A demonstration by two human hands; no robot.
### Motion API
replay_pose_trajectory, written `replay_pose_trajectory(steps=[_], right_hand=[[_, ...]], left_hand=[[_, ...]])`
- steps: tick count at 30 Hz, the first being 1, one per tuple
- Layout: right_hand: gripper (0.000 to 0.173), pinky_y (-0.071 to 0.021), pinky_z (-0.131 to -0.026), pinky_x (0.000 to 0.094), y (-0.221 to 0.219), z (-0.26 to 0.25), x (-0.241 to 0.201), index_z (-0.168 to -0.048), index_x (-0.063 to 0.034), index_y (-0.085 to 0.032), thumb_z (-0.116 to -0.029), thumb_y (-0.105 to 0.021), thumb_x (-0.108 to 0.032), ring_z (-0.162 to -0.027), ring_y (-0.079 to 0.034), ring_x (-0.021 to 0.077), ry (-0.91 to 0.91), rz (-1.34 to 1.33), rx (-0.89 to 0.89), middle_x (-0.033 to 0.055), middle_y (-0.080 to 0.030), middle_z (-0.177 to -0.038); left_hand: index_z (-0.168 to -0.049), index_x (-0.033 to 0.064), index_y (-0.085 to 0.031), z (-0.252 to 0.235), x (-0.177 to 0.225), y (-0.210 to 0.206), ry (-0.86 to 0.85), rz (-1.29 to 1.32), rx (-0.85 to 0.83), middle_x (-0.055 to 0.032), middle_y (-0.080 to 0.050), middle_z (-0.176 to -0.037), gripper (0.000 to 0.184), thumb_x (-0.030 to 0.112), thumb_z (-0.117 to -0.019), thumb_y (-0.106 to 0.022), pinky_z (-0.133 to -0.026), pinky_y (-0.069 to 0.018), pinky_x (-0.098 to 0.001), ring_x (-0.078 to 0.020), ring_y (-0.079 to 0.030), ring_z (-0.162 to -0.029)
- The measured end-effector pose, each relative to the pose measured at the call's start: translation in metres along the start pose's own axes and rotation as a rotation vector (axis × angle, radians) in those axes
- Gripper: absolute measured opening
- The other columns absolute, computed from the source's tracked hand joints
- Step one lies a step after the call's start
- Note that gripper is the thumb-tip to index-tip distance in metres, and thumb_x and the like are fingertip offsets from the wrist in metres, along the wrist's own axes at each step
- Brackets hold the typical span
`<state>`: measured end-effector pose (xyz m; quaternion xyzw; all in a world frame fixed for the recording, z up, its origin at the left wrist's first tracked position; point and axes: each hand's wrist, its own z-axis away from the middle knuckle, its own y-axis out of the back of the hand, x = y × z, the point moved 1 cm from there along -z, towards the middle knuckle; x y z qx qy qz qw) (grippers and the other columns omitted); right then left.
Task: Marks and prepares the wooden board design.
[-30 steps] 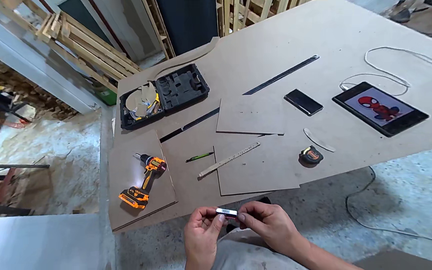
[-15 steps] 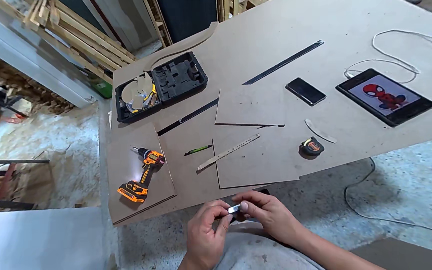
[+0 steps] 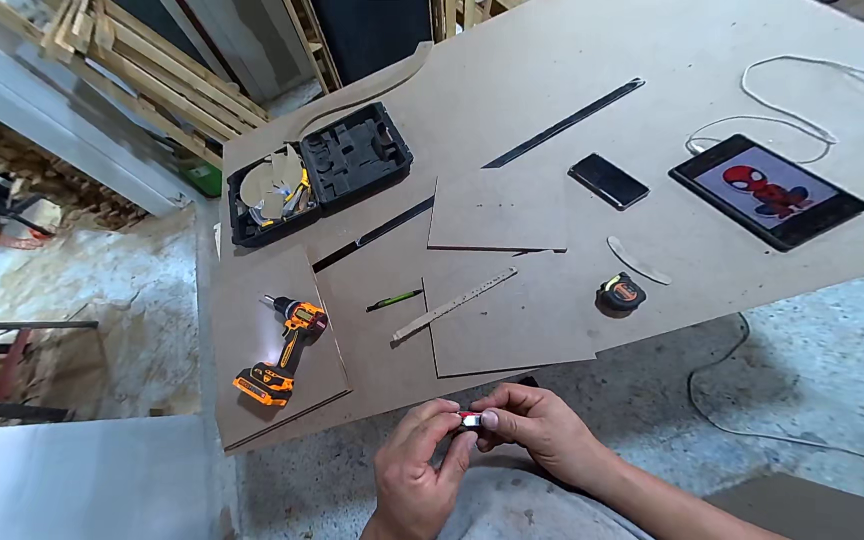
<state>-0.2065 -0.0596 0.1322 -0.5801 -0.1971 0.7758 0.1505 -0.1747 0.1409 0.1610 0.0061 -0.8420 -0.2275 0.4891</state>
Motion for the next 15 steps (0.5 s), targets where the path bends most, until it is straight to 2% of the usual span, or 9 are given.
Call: replay_pose_trajectory(steps=[9, 11, 15], right_hand=[[0.019, -0.0654, -0.074, 0.0347, -0.0032, 0.0021, -0.0036, -0.096, -0.0012, -0.072, -0.0965, -0.074, -0.021, -0.077, -0.076, 0.0211, -0.044, -0.032, -0.009, 0.014, -0.077, -0.092], [0.023, -0.0654, -0.073, 0.0342, -0.0051, 0.0032, -0.0072, -0.094, -0.0018, -0.071, -0.0989, -0.071, -0.024, -0.077, -0.077, 0.0213, -0.034, 0.019, -0.004, 0.014, -0.077, -0.091], [0.024, -0.0664, -0.076, 0.0358, -0.0001, 0.0095, -0.0062, -0.106, -0.0073, -0.076, -0.1007, -0.068, -0.03, -0.08, -0.076, 0.0205, 0.217, 0.329, 0.098, 0.0072, -0.077, -0.092]], left_hand=[[-0.103, -0.0005, -0.075, 0.001, -0.0022, -0.0015, -0.002, 0.077, -0.013, -0.0139, -0.075, -0.111, 0.013, 0.006, -0.0925, -0.075, -0.085, -0.0667, -0.0353, -0.0223, -0.075, -0.1], [-0.1, -0.0005, -0.073, 0.0031, -0.003, -0.0026, 0.086, 0.14, 0.01, -0.0129, -0.075, -0.107, 0.011, 0.006, -0.0918, -0.076, -0.08, -0.0668, -0.0328, -0.0204, -0.075, -0.094], [-0.098, -0.0079, -0.069, 0.0042, -0.0011, 0.0006, 0.43, 0.407, 0.106, -0.021, -0.072, -0.107, 0.011, 0.0, -0.0916, -0.073, -0.076, -0.0674, -0.0387, -0.0268, -0.075, -0.086]])
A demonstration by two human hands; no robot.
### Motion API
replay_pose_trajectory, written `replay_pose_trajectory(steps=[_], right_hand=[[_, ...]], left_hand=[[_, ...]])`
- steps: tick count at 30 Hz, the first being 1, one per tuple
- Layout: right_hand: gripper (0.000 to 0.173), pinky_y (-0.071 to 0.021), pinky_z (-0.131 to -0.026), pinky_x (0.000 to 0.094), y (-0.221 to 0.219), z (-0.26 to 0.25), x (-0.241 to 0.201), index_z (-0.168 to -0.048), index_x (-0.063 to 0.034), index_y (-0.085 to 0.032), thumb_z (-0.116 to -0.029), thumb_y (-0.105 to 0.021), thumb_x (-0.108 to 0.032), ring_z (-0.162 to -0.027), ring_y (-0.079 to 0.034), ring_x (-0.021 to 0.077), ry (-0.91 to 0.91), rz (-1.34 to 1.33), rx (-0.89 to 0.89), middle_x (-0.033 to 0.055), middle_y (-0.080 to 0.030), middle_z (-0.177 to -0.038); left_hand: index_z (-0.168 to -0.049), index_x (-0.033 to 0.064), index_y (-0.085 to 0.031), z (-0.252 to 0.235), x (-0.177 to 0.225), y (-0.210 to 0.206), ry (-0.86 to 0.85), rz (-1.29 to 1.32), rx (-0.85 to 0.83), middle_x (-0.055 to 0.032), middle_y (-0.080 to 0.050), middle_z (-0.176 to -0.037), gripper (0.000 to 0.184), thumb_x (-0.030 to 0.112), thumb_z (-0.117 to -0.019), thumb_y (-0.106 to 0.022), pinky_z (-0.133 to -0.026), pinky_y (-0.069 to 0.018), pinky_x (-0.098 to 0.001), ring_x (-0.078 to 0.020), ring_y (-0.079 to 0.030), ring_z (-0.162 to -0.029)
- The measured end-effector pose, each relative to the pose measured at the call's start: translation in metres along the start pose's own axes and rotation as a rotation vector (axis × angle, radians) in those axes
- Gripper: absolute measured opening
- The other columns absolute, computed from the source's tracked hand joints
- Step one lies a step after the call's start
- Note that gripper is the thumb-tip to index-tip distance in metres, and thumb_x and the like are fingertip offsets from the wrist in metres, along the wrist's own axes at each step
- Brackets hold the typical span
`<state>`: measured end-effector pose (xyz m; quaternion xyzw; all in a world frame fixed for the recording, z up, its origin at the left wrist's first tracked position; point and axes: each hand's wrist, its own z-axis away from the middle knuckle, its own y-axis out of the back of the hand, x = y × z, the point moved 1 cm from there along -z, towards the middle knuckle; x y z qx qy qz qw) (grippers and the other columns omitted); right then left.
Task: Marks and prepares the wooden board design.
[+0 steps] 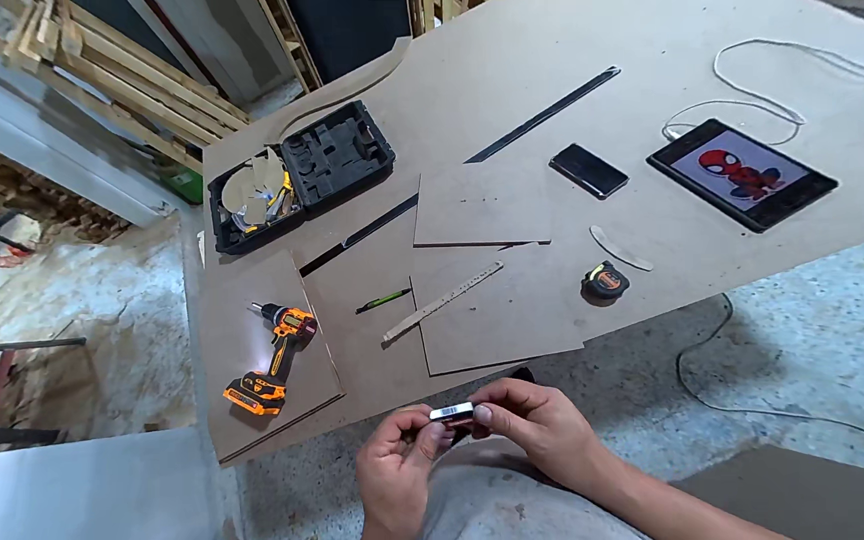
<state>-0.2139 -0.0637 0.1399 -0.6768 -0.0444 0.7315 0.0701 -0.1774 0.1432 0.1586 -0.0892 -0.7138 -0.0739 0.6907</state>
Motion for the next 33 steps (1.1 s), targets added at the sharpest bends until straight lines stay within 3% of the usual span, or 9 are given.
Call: replay_pose_trajectory(steps=[5, 10, 16, 22, 29, 33], right_hand=[[0.017, -0.0651, -0.075, 0.0285, 0.006, 0.006, -0.001, -0.106, -0.0125, -0.077, -0.0982, -0.072, -0.026, -0.081, -0.074, 0.0116, 0.114, 0.197, 0.004, -0.0014, -0.077, -0.094], [0.016, -0.0643, -0.068, 0.0272, 0.008, 0.006, -0.004, -0.101, -0.0136, -0.077, -0.0974, -0.073, -0.028, -0.074, -0.073, 0.0112, 0.089, 0.198, 0.019, -0.0018, -0.077, -0.085], [0.014, -0.0641, -0.068, 0.0266, 0.01, 0.005, -0.007, -0.1, -0.0141, -0.077, -0.097, -0.073, -0.027, -0.074, -0.073, 0.0104, 0.062, 0.207, -0.021, -0.0023, -0.076, -0.085], [0.014, -0.0614, -0.065, 0.0215, 0.015, 0.002, -0.012, -0.096, -0.0142, -0.078, -0.0973, -0.072, -0.027, -0.071, -0.071, 0.0043, 0.09, 0.256, -0.153, -0.0054, -0.076, -0.082], [0.015, -0.0617, -0.067, 0.021, 0.009, 0.007, -0.013, -0.095, -0.0181, -0.079, -0.0968, -0.072, -0.032, -0.072, -0.071, 0.002, -0.022, 0.327, -0.184, -0.0082, -0.076, -0.082], [0.014, -0.058, -0.064, 0.0195, 0.006, 0.013, -0.006, -0.094, -0.0181, -0.077, -0.0958, -0.07, -0.031, -0.071, -0.067, -0.0017, 0.034, 0.41, -0.193, -0.0093, -0.073, -0.08]], left_hand=[[-0.098, -0.0095, -0.067, 0.0, 0.003, 0.003, 0.108, 0.114, -0.013, -0.0238, -0.071, -0.108, 0.011, -0.001, -0.0926, -0.071, -0.075, -0.0674, -0.041, -0.0288, -0.076, -0.084], [-0.099, -0.0086, -0.067, -0.001, 0.003, 0.002, 0.088, 0.09, -0.077, -0.0238, -0.071, -0.108, 0.01, -0.001, -0.0932, -0.071, -0.076, -0.0674, -0.0414, -0.0291, -0.075, -0.085], [-0.098, -0.0081, -0.068, -0.003, 0.005, 0.007, 0.088, 0.072, -0.127, -0.0226, -0.071, -0.108, 0.01, 0.0, -0.0932, -0.071, -0.076, -0.0673, -0.0402, -0.0278, -0.075, -0.085], [-0.1, -0.0087, -0.068, -0.006, 0.005, 0.015, 0.139, 0.075, -0.185, -0.0229, -0.07, -0.108, 0.012, 0.001, -0.0939, -0.071, -0.076, -0.0669, -0.0393, -0.0274, -0.075, -0.085], [-0.098, -0.0087, -0.068, 0.003, 0.006, 0.019, 0.163, 0.027, -0.152, -0.0221, -0.071, -0.108, 0.009, -0.002, -0.0932, -0.07, -0.075, -0.0672, -0.0389, -0.0271, -0.075, -0.085], [-0.098, -0.007, -0.068, 0.021, 0.008, 0.019, 0.191, -0.026, -0.125, -0.0193, -0.072, -0.11, 0.007, -0.002, -0.0932, -0.07, -0.076, -0.0676, -0.0384, -0.025, -0.076, -0.085]])
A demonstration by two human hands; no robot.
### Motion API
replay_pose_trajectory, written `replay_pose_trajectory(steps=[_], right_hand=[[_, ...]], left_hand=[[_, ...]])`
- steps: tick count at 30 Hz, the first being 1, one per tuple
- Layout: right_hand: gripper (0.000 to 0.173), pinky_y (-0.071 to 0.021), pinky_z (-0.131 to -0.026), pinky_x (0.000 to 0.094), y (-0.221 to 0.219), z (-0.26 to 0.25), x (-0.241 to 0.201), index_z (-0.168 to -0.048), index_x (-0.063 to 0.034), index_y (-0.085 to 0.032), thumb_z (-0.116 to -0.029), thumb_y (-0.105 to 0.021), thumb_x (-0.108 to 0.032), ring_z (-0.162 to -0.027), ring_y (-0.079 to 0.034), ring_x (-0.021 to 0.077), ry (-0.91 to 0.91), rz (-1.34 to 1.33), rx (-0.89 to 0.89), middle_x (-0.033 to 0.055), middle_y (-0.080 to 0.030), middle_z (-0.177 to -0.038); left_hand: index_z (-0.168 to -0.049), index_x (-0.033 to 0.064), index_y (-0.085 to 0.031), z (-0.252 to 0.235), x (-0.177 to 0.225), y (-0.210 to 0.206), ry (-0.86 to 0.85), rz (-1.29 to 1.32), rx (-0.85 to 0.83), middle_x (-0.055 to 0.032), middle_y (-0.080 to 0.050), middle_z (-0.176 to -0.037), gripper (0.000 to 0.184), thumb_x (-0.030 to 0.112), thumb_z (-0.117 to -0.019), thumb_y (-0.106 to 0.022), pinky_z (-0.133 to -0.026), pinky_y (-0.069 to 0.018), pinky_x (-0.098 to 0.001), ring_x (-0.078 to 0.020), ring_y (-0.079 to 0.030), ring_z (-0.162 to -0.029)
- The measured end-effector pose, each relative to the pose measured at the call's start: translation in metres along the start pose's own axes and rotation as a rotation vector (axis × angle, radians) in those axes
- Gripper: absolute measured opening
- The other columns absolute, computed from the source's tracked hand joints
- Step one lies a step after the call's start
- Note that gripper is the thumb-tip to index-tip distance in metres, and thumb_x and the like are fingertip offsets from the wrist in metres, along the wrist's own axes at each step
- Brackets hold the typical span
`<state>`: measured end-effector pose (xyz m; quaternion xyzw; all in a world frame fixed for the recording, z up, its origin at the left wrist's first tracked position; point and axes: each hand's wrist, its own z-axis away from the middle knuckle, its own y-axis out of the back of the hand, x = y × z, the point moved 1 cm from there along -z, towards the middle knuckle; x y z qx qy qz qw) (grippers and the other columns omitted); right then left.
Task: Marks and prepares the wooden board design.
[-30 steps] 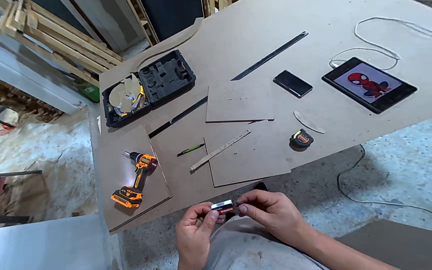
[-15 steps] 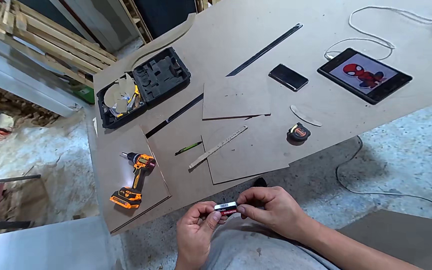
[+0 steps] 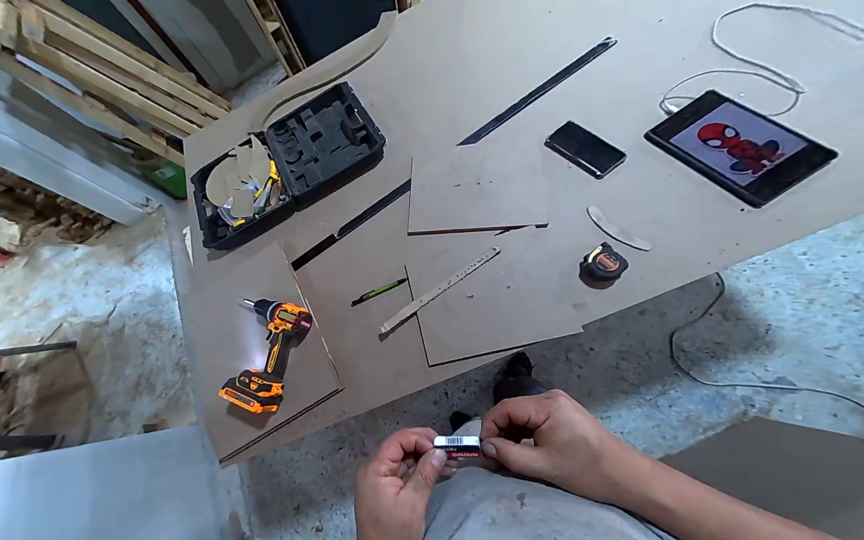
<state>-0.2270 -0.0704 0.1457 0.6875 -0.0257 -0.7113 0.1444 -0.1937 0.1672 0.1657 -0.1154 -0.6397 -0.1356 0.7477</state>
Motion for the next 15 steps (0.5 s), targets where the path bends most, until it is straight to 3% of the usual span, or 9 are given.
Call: replay_pose_trajectory(steps=[7, 10, 12, 13, 15], right_hand=[[0.014, -0.0581, -0.064, 0.02, 0.003, -0.004, 0.004, -0.095, -0.0149, -0.076, -0.0956, -0.071, -0.028, -0.071, -0.067, -0.0003, 0.035, -0.069, -0.066, -0.0068, -0.073, -0.081], [0.022, -0.062, -0.073, 0.0255, 0.002, -0.006, 0.003, -0.111, -0.0118, -0.07, -0.0966, -0.073, -0.028, -0.08, -0.071, 0.0053, -0.011, -0.174, -0.133, -0.0032, -0.075, -0.092], [0.022, -0.0613, -0.074, 0.0249, -0.001, -0.005, 0.006, -0.11, -0.0127, -0.073, -0.0968, -0.073, -0.03, -0.08, -0.07, 0.0044, -0.01, -0.125, -0.116, -0.0036, -0.074, -0.092], [0.019, -0.0608, -0.073, 0.0238, -0.004, -0.004, 0.009, -0.107, -0.0147, -0.074, -0.0972, -0.072, -0.031, -0.079, -0.07, 0.0028, -0.007, -0.074, -0.105, -0.005, -0.074, -0.09], [0.016, -0.06, -0.073, 0.0229, -0.007, -0.004, 0.016, -0.105, -0.0163, -0.075, -0.098, -0.07, -0.03, -0.078, -0.069, 0.0014, 0.004, -0.019, -0.102, -0.0058, -0.074, -0.089]], left_hand=[[-0.096, -0.0062, -0.064, 0.01, -0.006, 0.008, 0.003, 0.066, 0.018, -0.0217, -0.07, -0.113, 0.007, -0.001, -0.0943, -0.069, -0.076, -0.0677, -0.04, -0.0272, -0.076, -0.087], [-0.1, -0.0051, -0.056, 0.009, -0.007, 0.008, 0.008, 0.145, 0.036, -0.0237, -0.071, -0.109, 0.013, -0.007, -0.0928, -0.067, -0.073, -0.0678, -0.0425, -0.0306, -0.077, -0.083], [-0.112, -0.0022, -0.049, 0.004, -0.007, 0.007, 0.038, 0.18, 0.004, -0.0224, -0.072, -0.106, 0.028, -0.013, -0.0913, -0.065, -0.072, -0.067, -0.0438, -0.032, -0.077, -0.083], [-0.124, -0.0029, -0.047, 0.001, -0.009, 0.007, 0.054, 0.154, -0.045, -0.0207, -0.073, -0.105, 0.039, -0.013, -0.0902, -0.065, -0.072, -0.0667, -0.0438, -0.0311, -0.076, -0.083], [-0.142, -0.0078, -0.046, -0.01, -0.016, 0.007, 0.054, 0.045, -0.201, -0.0163, -0.073, -0.102, 0.058, -0.005, -0.0894, -0.071, -0.075, -0.0651, -0.0412, -0.0259, -0.074, -0.085]])
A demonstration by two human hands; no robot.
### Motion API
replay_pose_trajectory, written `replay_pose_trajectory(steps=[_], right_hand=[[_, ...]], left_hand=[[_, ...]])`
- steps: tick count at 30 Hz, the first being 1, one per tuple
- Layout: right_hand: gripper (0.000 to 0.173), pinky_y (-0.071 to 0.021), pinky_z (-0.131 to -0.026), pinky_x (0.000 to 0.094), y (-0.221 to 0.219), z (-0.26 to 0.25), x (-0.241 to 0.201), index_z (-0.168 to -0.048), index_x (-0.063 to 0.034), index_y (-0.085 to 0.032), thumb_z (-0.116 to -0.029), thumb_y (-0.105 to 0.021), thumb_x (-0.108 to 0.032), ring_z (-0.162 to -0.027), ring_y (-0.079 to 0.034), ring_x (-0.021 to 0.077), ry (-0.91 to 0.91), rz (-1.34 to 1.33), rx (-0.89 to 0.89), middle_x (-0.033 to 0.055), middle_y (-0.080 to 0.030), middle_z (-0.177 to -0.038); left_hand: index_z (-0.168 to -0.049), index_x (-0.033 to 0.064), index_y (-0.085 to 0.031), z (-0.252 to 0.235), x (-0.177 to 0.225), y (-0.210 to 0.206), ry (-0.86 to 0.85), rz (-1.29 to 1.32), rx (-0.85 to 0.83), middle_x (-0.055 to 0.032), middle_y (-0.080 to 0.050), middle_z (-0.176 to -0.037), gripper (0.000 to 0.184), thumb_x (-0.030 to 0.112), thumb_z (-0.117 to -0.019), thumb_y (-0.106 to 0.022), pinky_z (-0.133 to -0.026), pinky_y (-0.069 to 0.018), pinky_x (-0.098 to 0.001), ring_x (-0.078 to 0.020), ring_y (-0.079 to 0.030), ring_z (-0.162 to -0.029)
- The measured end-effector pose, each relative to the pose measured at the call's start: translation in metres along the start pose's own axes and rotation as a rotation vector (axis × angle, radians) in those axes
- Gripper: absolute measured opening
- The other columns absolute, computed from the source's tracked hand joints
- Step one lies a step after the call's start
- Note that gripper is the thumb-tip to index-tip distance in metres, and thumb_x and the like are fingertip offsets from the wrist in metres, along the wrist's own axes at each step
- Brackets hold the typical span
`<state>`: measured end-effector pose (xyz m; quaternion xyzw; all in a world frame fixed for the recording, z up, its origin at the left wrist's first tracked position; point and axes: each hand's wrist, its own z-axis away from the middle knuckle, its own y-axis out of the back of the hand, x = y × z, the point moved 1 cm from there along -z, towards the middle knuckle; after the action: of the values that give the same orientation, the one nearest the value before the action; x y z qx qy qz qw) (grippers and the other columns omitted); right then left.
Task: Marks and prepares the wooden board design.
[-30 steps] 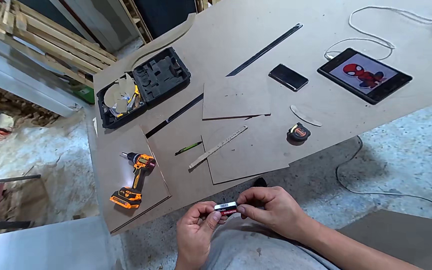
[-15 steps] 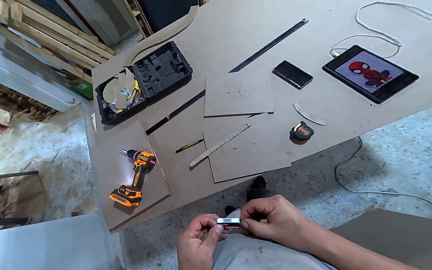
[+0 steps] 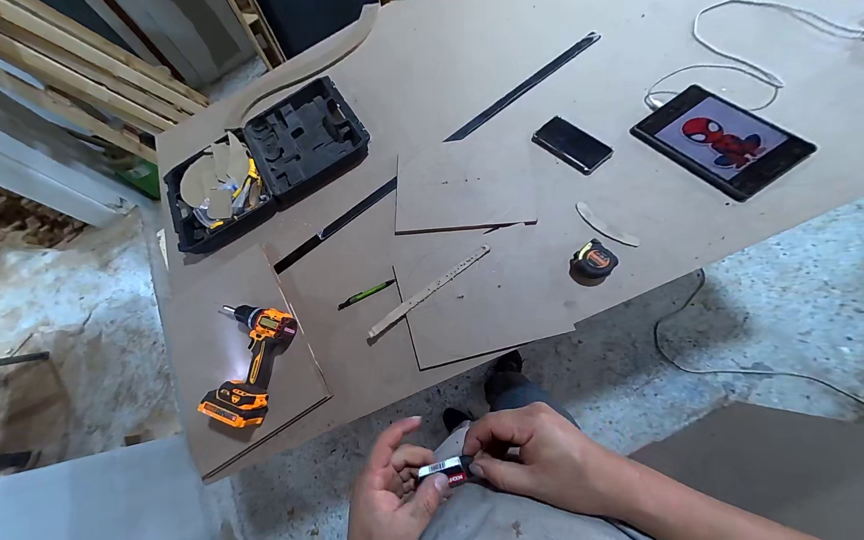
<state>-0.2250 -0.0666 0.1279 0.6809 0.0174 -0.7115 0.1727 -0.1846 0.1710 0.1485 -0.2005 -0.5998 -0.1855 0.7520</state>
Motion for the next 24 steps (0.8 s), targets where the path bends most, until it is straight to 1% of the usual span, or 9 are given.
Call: replay_pose_trajectory(steps=[3, 5, 7, 10, 12, 14, 16, 22, 24], right_hand=[[0.016, -0.0602, -0.074, 0.0237, -0.003, -0.003, 0.016, -0.104, -0.015, -0.073, -0.0992, -0.067, -0.029, -0.079, -0.069, 0.0018, 0.009, 0.022, 0.009, -0.0048, -0.073, -0.089], [0.018, -0.061, -0.078, 0.026, 0.008, -0.009, 0.034, -0.104, -0.0144, -0.075, -0.1006, -0.066, -0.03, -0.083, -0.07, 0.0034, 0.01, 0.091, 0.066, -0.0037, -0.074, -0.092], [0.021, -0.0626, -0.081, 0.0335, 0.039, -0.027, 0.063, -0.108, -0.0155, -0.076, -0.1007, -0.064, -0.031, -0.088, -0.072, 0.0084, -0.053, 0.261, 0.16, -0.0021, -0.075, -0.098], [0.036, -0.0581, -0.096, 0.0499, 0.104, -0.077, 0.13, -0.128, -0.0147, -0.07, -0.1019, -0.06, -0.037, -0.113, -0.07, 0.0232, -0.154, 0.58, 0.304, 0.0063, -0.071, -0.125], [0.048, -0.0456, -0.111, 0.0503, 0.135, -0.111, 0.178, -0.141, -0.0176, -0.062, -0.1032, -0.052, -0.047, -0.135, -0.056, 0.0251, -0.108, 0.769, 0.338, 0.0047, -0.059, -0.147], [0.061, -0.027, -0.125, 0.0526, 0.146, -0.129, 0.216, -0.151, -0.0225, -0.053, -0.1037, -0.04, -0.059, -0.151, -0.037, 0.0237, -0.055, 0.905, 0.296, 0.0018, -0.043, -0.163], [0.064, -0.0188, -0.128, 0.0534, 0.144, -0.133, 0.229, -0.154, -0.0253, -0.05, -0.104, -0.034, -0.061, -0.156, -0.029, 0.0223, -0.036, 0.96, 0.275, -0.0004, -0.037, -0.166], [0.061, -0.0194, -0.128, 0.0519, 0.144, -0.133, 0.227, -0.153, -0.0258, -0.052, -0.1039, -0.037, -0.06, -0.155, -0.03, 0.0215, -0.05, 0.923, 0.29, -0.0009, -0.039, -0.165], [0.062, -0.0184, -0.128, 0.0521, 0.143, -0.139, 0.226, -0.153, -0.0258, -0.051, -0.1043, -0.035, -0.06, -0.156, -0.028, 0.0218, -0.079, 0.917, 0.297, -0.0012, -0.037, -0.166]], left_hand=[[-0.125, 0.0012, -0.07, -0.023, -0.012, -0.004, 0.009, -0.287, -0.167, -0.0049, -0.077, -0.107, 0.034, 0.014, -0.0941, -0.075, -0.084, -0.0642, -0.0319, -0.0119, -0.074, -0.093], [-0.114, 0.0078, -0.075, -0.041, -0.025, -0.006, 0.07, -0.42, -0.142, -0.0003, -0.076, -0.102, 0.021, 0.018, -0.0958, -0.072, -0.078, -0.0626, -0.0273, -0.007, -0.072, -0.086], [-0.112, 0.0106, -0.074, -0.065, -0.045, -0.007, 0.144, -0.58, -0.033, 0.0013, -0.074, -0.097, 0.02, 0.022, -0.0969, -0.068, -0.072, -0.06, -0.0261, -0.0055, -0.068, -0.079], [-0.112, 0.0111, -0.076, -0.11, -0.083, -0.017, 0.166, -0.85, 0.085, -0.0016, -0.073, -0.097, 0.023, 0.026, -0.0985, -0.065, -0.074, -0.0605, -0.0306, -0.0087, -0.069, -0.079], [-0.111, 0.0099, -0.076, -0.141, -0.11, -0.029, 0.069, -0.986, 0.068, -0.0035, -0.073, -0.098, 0.02, 0.022, -0.099, -0.065, -0.074, -0.0627, -0.0341, -0.0119, -0.071, -0.081], [-0.113, 0.0093, -0.074, -0.166, -0.132, -0.037, 0.013, -1.082, 0.067, -0.0059, -0.072, -0.099, 0.019, 0.019, -0.0992, -0.066, -0.073, -0.0632, -0.0383, -0.0163, -0.071, -0.08], [-0.117, 0.008, -0.07, -0.184, -0.146, -0.041, 0.024, -1.151, 0.105, -0.0091, -0.073, -0.1, 0.02, 0.019, -0.1011, -0.063, -0.073, -0.0629, -0.0434, -0.0217, -0.072, -0.082], [-0.108, 0.0023, -0.07, -0.181, -0.159, -0.062, -0.104, -1.316, 0.046, -0.013, -0.071, -0.099, 0.02, 0.016, -0.1022, -0.057, -0.078, -0.0622, -0.0444, -0.0276, -0.072, -0.092], [-0.109, 0.0021, -0.071, -0.185, -0.156, -0.06, -0.022, -1.315, 0.149, -0.0137, -0.072, -0.099, 0.021, 0.017, -0.1034, -0.056, -0.08, -0.0623, -0.0455, -0.0284, -0.073, -0.092]])
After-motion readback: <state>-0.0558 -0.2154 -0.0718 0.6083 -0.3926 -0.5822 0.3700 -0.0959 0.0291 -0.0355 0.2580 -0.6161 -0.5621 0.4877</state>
